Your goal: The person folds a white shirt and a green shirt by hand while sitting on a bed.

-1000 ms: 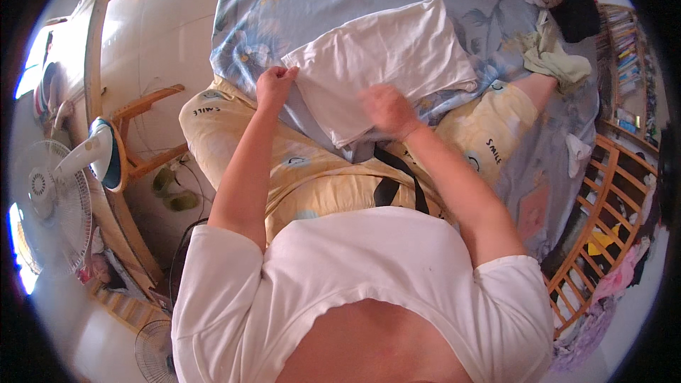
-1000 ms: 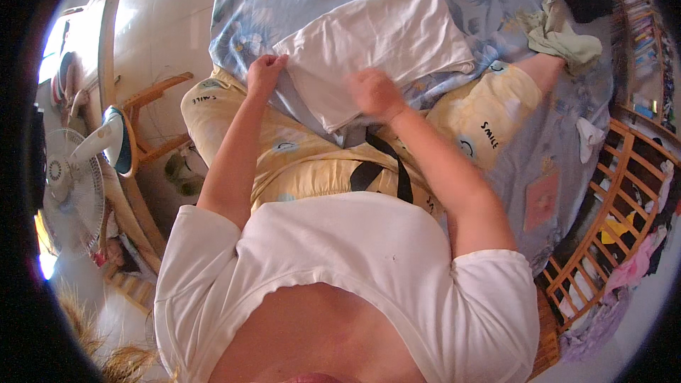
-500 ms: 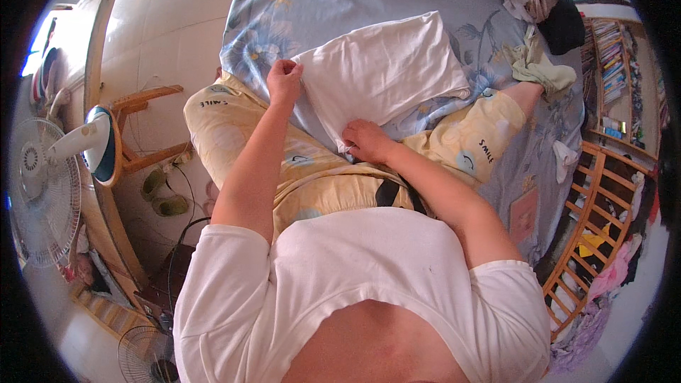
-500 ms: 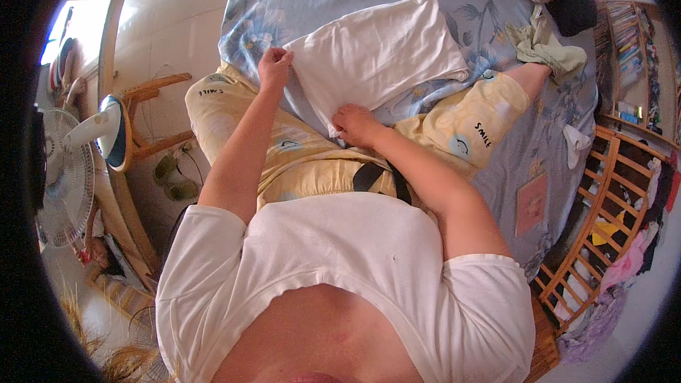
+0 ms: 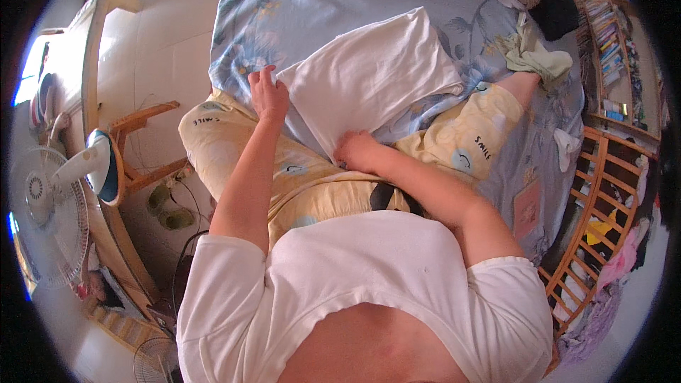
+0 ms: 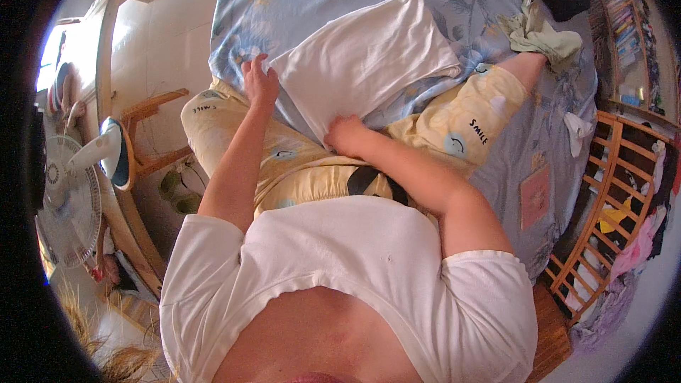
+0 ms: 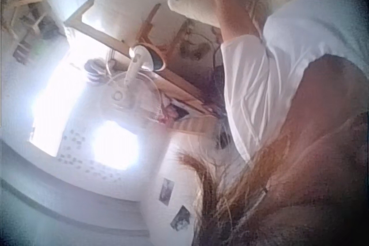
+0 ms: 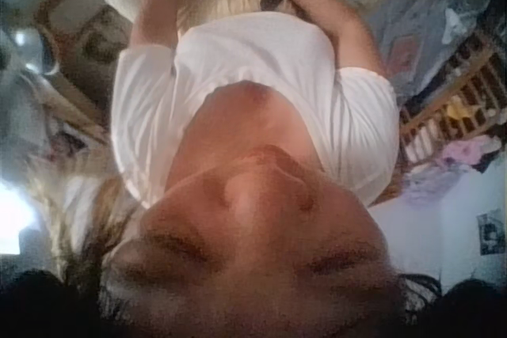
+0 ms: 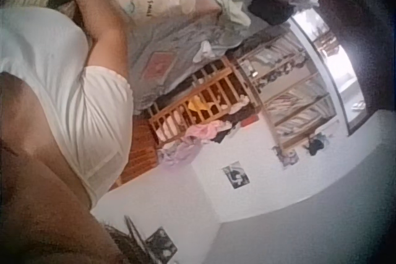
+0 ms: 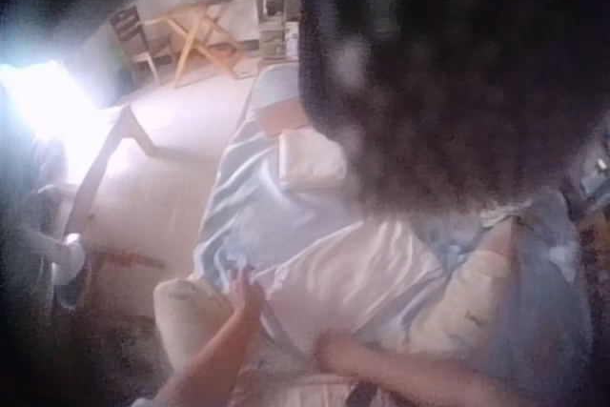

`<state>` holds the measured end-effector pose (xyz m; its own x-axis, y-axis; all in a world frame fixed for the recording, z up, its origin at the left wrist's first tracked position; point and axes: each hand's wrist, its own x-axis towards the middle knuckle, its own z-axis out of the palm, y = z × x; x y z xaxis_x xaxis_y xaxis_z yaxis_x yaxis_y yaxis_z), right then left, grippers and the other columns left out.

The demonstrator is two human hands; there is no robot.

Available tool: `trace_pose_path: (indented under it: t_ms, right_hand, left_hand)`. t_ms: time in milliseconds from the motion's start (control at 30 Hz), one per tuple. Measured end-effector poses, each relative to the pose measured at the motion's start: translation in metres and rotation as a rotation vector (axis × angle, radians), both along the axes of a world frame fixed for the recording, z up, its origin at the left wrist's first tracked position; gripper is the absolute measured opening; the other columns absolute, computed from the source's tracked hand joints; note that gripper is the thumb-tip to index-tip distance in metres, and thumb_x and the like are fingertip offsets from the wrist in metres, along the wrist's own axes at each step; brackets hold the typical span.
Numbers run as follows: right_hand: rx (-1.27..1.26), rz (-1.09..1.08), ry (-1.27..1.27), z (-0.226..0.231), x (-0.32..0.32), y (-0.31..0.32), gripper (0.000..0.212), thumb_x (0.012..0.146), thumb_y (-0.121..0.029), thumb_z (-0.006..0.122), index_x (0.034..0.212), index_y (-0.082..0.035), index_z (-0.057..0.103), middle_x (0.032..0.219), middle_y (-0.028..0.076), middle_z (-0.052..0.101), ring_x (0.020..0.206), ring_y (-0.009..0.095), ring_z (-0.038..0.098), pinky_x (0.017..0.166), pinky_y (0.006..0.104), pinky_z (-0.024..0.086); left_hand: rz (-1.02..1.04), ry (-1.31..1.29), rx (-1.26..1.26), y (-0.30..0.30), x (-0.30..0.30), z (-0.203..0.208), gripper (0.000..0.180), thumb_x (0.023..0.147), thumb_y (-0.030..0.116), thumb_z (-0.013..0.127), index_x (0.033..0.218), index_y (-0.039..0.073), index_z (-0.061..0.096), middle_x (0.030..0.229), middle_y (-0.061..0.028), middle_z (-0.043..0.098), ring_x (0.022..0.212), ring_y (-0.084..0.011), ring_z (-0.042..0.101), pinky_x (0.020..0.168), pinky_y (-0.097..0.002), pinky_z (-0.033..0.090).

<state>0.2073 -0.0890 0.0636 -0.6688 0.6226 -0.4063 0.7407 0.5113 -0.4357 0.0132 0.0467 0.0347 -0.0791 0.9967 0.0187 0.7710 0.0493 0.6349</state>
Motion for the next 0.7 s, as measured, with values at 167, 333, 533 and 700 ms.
trace_pose_path:
  t_ms: [167,333,533,700]
  right_hand:
    - [0.131,-0.369,0.210,0.037,0.007,0.027,0.018,0.077,-0.013,0.055,0.093,-0.010,0.062,0.089,0.010,0.061,0.079,0.027,0.062,0.066,0.0393,0.050]
    - [-0.430,-1.245,1.002,-0.010,0.068,0.059,0.021,0.086,-0.011,0.051,0.107,-0.008,0.053,0.092,0.011,0.063,0.073,0.018,0.061,0.063,0.0301,0.050]
    - [-0.412,-2.107,1.429,-0.033,0.173,0.039,0.023,0.088,-0.011,0.049,0.111,-0.008,0.047,0.083,0.010,0.062,0.067,0.017,0.061,0.056,0.0253,0.050]
    - [-0.156,-2.001,1.191,-0.027,0.196,0.058,0.028,0.087,-0.011,0.056,0.113,-0.006,0.047,0.086,0.009,0.063,0.067,0.016,0.060,0.060,0.0278,0.050]
  left_hand:
    - [-0.437,0.073,0.213,0.009,0.050,0.008,0.044,0.076,0.007,0.056,0.119,0.010,0.053,0.127,-0.0139,0.046,0.118,-0.0324,0.042,0.098,-0.0394,0.036]
    - [-0.718,0.295,0.122,0.003,0.090,0.010,0.059,0.082,0.029,0.058,0.136,0.014,0.038,0.146,-0.0096,0.028,0.135,-0.0297,0.024,0.109,-0.0445,0.020]
    - [-0.440,0.515,-0.023,0.014,0.042,-0.014,0.064,0.086,0.041,0.052,0.138,0.010,0.033,0.148,-0.0121,0.023,0.137,-0.0286,0.017,0.110,-0.0500,0.012]
    - [-0.800,0.203,0.181,0.034,0.104,-0.005,0.050,0.086,0.021,0.054,0.132,0.005,0.042,0.143,-0.0135,0.033,0.133,-0.0310,0.028,0.108,-0.0410,0.026]
